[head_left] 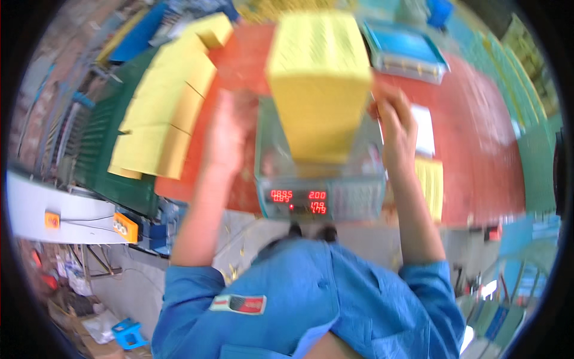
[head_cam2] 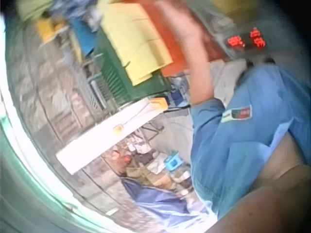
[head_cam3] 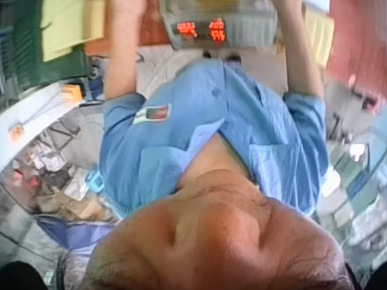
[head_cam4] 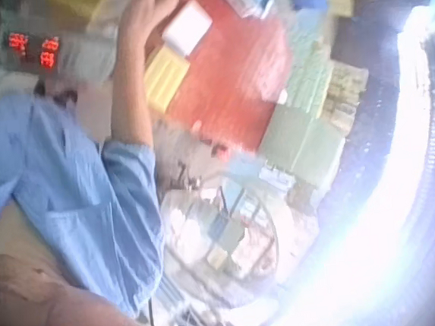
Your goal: Weighing stacks of paper, packaging them with bands, and organizing them on a conveyor.
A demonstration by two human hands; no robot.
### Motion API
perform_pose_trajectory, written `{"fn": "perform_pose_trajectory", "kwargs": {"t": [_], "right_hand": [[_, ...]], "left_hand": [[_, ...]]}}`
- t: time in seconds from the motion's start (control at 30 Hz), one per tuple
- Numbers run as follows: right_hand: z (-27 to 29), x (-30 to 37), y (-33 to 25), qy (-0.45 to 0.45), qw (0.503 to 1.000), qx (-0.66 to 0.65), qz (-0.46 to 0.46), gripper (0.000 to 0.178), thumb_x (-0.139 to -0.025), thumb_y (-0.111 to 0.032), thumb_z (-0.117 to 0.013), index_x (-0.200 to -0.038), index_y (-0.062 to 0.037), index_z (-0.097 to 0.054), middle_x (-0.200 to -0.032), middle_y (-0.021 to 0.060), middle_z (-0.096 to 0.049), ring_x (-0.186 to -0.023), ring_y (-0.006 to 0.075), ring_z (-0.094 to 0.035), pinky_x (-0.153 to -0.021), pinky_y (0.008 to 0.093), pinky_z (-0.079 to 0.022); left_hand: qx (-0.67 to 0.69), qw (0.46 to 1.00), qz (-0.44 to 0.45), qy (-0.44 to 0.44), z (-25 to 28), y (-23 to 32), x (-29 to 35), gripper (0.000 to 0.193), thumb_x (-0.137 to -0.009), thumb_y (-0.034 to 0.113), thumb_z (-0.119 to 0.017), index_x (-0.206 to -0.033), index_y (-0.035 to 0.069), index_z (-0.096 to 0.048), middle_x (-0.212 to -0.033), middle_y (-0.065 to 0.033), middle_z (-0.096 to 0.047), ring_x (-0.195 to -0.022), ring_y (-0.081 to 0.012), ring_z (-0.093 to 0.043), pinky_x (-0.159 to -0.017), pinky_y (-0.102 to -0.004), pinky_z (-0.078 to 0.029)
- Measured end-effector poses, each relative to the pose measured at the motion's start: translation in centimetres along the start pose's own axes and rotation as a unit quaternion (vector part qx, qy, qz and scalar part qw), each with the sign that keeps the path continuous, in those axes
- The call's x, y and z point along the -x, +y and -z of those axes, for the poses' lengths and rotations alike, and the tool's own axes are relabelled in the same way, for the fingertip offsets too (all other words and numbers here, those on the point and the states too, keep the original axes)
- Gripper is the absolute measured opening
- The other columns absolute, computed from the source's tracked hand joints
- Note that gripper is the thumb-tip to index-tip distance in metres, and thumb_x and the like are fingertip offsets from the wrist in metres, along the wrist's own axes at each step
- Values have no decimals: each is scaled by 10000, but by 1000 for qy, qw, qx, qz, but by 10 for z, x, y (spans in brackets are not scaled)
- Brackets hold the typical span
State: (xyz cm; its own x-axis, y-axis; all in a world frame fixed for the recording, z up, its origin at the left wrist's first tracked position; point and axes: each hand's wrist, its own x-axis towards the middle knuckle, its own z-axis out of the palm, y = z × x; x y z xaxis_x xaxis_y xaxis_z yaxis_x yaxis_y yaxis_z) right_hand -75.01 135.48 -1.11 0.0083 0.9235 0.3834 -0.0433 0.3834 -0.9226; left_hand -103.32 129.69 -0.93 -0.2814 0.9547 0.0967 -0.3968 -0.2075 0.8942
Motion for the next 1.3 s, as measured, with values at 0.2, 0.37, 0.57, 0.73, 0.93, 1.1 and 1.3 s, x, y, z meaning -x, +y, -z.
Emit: {"fn": "perform_pose_trajectory", "kwargs": {"t": [0.2,0.37,0.57,0.73,0.93,1.1,1.3], "right_hand": [[-8,-6,112,28,958,-188,-213,377,-988,-254,-518,-1282,-23,-565,-1179,76,-630,-1038,178,-607,-870,311,-500],[-29,11,98,0,966,-165,-197,364,-986,-274,-522,-1271,-53,-570,-1133,81,-641,-995,189,-624,-826,318,-514],[8,51,116,74,944,-239,-216,459,-1012,-324,-494,-1376,-47,-461,-1240,109,-599,-1057,221,-631,-806,367,-557],[-6,80,50,111,944,-221,-218,373,-987,-245,-546,-1280,-15,-534,-1182,75,-611,-1017,172,-610,-838,311,-510],[4,118,34,138,980,-34,-140,229,-996,-142,-524,-1143,10,-614,-982,18,-619,-876,83,-567,-760,249,-494],[1,137,44,146,972,-42,-178,183,-981,-103,-558,-1100,30,-597,-923,59,-632,-828,105,-600,-716,255,-508],[14,147,49,147,921,-183,-312,215,-994,-204,-552,-1098,-18,-583,-977,86,-649,-853,189,-657,-796,333,-542]], "left_hand": [[184,955,221,-73,-25,-103,-59,740,-985,618,-407,-1385,1,-495,-1344,-151,-560,-1184,-207,-555,-1007,-342,-454],[169,962,213,19,-50,-105,-25,623,-982,573,-482,-1264,27,-584,-1116,-78,-654,-980,-160,-630,-834,-309,-525],[209,928,293,-93,-72,-88,2,526,-985,483,-510,-1314,77,-567,-1225,-32,-634,-1061,-131,-624,-879,-278,-519],[125,949,266,-114,-54,-68,8,681,-975,559,-480,-1425,51,-434,-1397,-74,-503,-1235,-186,-513,-1026,-320,-419],[-52,970,141,-193,-62,-2,-30,884,-905,572,-599,-1507,-4,-306,-1549,-157,-349,-1432,-242,-314,-1161,-383,-249],[-29,917,273,-289,-92,42,-22,517,-957,408,-580,-1331,53,-546,-1248,-93,-640,-1121,-170,-616,-972,-330,-471],[-54,920,290,-259,-87,35,-27,537,-945,413,-581,-1339,52,-534,-1264,-91,-625,-1152,-187,-593,-946,-346,-486]]}}
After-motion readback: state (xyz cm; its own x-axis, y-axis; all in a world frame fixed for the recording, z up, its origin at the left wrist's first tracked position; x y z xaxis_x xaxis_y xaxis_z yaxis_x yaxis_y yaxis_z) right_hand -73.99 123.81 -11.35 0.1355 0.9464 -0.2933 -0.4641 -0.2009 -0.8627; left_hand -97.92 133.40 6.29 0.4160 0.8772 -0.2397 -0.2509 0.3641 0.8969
